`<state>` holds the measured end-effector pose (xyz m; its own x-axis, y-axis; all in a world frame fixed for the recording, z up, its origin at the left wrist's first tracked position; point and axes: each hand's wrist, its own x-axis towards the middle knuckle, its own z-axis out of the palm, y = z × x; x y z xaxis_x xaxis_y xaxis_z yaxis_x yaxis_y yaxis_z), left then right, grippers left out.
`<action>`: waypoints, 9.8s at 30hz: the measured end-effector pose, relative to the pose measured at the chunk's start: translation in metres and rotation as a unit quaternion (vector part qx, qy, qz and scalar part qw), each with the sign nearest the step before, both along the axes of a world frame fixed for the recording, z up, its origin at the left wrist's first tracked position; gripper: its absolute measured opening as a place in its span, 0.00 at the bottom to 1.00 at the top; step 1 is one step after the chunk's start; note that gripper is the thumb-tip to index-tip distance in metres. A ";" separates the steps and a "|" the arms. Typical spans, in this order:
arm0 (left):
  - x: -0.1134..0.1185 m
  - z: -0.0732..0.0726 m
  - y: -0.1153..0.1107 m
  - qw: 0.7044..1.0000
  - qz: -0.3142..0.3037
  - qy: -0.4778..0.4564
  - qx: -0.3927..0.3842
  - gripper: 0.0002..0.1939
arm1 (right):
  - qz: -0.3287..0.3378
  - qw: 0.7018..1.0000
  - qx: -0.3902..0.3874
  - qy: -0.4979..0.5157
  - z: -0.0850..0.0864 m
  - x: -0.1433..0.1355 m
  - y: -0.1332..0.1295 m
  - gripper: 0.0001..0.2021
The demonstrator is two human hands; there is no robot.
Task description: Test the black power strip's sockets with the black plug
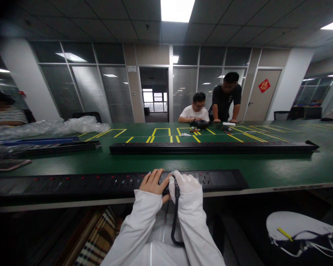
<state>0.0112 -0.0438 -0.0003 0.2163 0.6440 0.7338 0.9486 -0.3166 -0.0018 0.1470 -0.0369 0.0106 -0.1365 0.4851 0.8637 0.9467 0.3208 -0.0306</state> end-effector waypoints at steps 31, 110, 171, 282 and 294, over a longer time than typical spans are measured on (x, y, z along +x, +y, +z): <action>0.000 0.001 0.000 1.000 -0.006 -0.008 -0.015 0.29 | 0.006 1.000 0.004 0.012 0.002 -0.001 -0.001 0.15; -0.001 -0.007 0.005 0.999 -0.015 -0.029 0.014 0.28 | -0.004 1.000 -0.002 0.005 0.001 -0.001 0.000 0.15; -0.002 -0.007 0.003 1.000 -0.010 -0.018 0.019 0.26 | -0.013 1.000 -0.005 0.013 0.014 -0.005 -0.007 0.14; -0.001 -0.005 0.001 0.999 -0.027 -0.036 0.026 0.26 | 0.001 1.000 0.024 0.011 0.000 -0.001 0.000 0.14; -0.002 -0.003 0.000 0.999 -0.025 -0.029 0.016 0.27 | -0.006 1.000 0.014 0.001 0.000 0.000 0.000 0.14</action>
